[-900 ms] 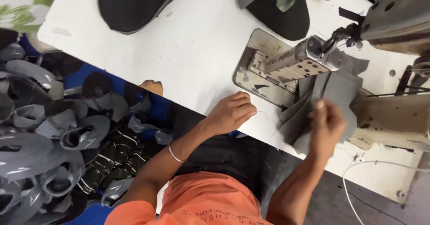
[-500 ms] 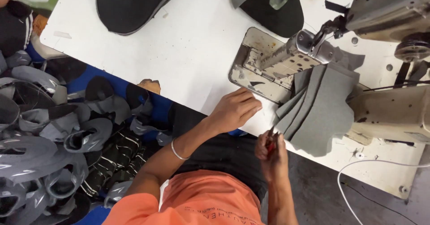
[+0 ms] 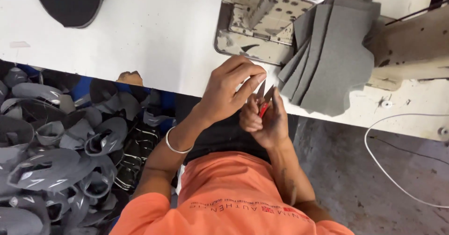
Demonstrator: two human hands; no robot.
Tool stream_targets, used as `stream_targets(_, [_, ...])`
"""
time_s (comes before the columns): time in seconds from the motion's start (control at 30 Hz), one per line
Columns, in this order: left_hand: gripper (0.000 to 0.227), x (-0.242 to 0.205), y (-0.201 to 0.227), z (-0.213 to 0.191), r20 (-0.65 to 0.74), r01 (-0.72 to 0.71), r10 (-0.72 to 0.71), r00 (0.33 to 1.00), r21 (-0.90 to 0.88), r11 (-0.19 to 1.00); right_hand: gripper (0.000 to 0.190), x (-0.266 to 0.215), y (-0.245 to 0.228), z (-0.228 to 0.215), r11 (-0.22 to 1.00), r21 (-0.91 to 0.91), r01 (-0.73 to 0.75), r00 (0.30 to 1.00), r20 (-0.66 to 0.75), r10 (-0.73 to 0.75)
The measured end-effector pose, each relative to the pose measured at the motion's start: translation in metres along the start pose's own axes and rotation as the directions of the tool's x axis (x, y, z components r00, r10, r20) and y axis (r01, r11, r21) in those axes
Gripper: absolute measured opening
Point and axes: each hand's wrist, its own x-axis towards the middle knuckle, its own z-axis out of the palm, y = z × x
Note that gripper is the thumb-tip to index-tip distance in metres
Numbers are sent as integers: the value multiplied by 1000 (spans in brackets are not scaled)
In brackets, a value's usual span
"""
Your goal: The person uses a sewing machine to stitch gray fabric pieces onto black shoe uppers. They repeatedly pick up a shoe and a fabric piece, align them under the machine's needle, and sew them together before moving the finished item aside.
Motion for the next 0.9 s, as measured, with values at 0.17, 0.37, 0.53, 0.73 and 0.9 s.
stream_targets(0.17, [4, -6, 4, 0, 41, -15, 14, 999, 23, 1000, 63, 10, -11, -4, 1000, 14, 23, 999, -44, -23])
stream_targets(0.37, [6, -7, -8, 5, -50, 144, -150, 987, -111, 983, 60, 14, -9, -9, 997, -70, 28, 999, 22, -26])
stream_targets(0.53, [8, -8, 0, 3, 31, 69, -66, 997, -94, 993, 60, 17, -10, -19, 998, -64, 1, 1000, -13, -1])
stream_targets(0.73, [7, -12, 4, 2, 21, 74, -74, 997, 1, 997, 60, 20, -15, -34, 995, -83, 52, 998, -37, -55])
stream_targets(0.9, [5, -8, 6, 0, 11, 83, -83, 997, -59, 995, 55, 20, -24, -18, 941, -270, 204, 976, -22, -218])
